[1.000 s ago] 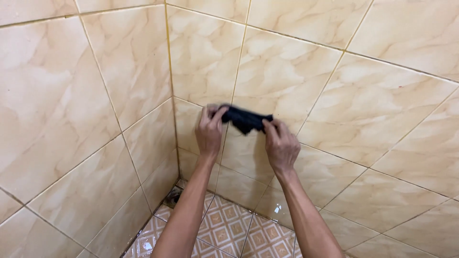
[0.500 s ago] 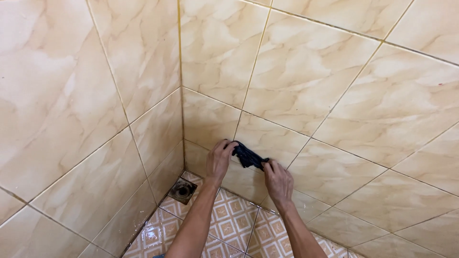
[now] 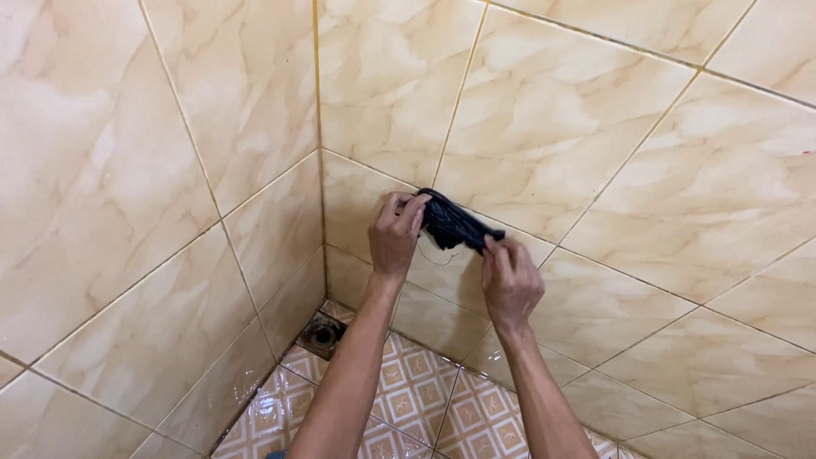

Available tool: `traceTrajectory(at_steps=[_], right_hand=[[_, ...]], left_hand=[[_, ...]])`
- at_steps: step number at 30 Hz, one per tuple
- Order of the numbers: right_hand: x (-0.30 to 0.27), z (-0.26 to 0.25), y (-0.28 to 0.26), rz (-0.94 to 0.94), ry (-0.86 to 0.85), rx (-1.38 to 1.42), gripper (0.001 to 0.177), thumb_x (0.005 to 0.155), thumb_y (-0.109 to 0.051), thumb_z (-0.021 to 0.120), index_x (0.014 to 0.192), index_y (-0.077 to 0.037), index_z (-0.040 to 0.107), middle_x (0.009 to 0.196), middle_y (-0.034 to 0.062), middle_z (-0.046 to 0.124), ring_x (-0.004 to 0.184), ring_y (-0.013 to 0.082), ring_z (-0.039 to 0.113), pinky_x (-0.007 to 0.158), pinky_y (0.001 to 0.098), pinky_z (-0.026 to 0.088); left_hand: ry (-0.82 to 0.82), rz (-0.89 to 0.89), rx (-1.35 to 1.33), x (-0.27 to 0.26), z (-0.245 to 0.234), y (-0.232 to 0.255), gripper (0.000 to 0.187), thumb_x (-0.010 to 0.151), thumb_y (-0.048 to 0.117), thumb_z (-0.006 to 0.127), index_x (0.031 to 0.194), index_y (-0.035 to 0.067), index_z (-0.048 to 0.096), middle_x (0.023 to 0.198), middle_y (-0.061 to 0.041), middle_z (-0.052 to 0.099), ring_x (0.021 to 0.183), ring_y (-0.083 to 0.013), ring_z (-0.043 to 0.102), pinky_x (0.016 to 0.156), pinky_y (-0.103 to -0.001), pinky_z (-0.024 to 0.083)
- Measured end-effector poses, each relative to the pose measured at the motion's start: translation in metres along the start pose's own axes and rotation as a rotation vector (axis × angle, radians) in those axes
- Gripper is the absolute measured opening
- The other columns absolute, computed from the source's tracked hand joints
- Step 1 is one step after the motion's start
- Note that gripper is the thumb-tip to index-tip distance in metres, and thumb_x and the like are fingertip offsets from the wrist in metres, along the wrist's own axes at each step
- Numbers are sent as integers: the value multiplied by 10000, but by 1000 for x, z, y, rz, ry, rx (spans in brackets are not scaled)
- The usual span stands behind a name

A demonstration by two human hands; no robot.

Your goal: The person scoops water from a large metal tub into a blue plastic cup and pours it onto the tiled bathroom walls. They then use a black cloth to wipe the wet tiles, repeatedly dipping the cloth into the cup to rinse it while cleaning the wall surfaces.

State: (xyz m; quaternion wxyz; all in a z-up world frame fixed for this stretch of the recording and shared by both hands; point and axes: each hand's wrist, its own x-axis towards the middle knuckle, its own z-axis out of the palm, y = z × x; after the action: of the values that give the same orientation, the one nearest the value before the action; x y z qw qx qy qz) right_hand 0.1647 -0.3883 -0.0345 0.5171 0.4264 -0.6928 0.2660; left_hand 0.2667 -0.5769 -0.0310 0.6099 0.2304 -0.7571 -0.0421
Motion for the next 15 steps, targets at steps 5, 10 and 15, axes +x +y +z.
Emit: traceTrajectory(at_steps=[5, 10, 15], right_hand=[[-41, -9, -14, -23, -137, -27, 51, 944, -173, 736, 977, -211, 728, 935, -38, 621, 781, 185, 695, 643, 313, 556], [-59, -9, -6, -97, -379, -37, 76, 954, -228, 680, 1018, -267, 696, 945, -85, 601, 772, 151, 702, 615, 304, 575], [42, -25, -16, -123, -152, -32, 110, 982, -209, 664, 1065, -270, 702, 971, -30, 632, 793, 228, 698, 598, 363, 559]], left_hand=[[-226, -79, -34, -57, -14, -12, 216, 918, 140, 733, 1064, 298, 716, 960, 51, 629, 885, -205, 723, 704, -367, 637], [-517, -279, -127, -66, -28, -18, 155, 990, 149, 648, 1059, 258, 733, 972, 30, 659, 940, -237, 721, 816, -407, 620], [-244, -335, -176, 15, -71, 25, 192, 984, 108, 614, 1092, 168, 761, 1043, -106, 678, 1032, -363, 693, 833, -486, 607]])
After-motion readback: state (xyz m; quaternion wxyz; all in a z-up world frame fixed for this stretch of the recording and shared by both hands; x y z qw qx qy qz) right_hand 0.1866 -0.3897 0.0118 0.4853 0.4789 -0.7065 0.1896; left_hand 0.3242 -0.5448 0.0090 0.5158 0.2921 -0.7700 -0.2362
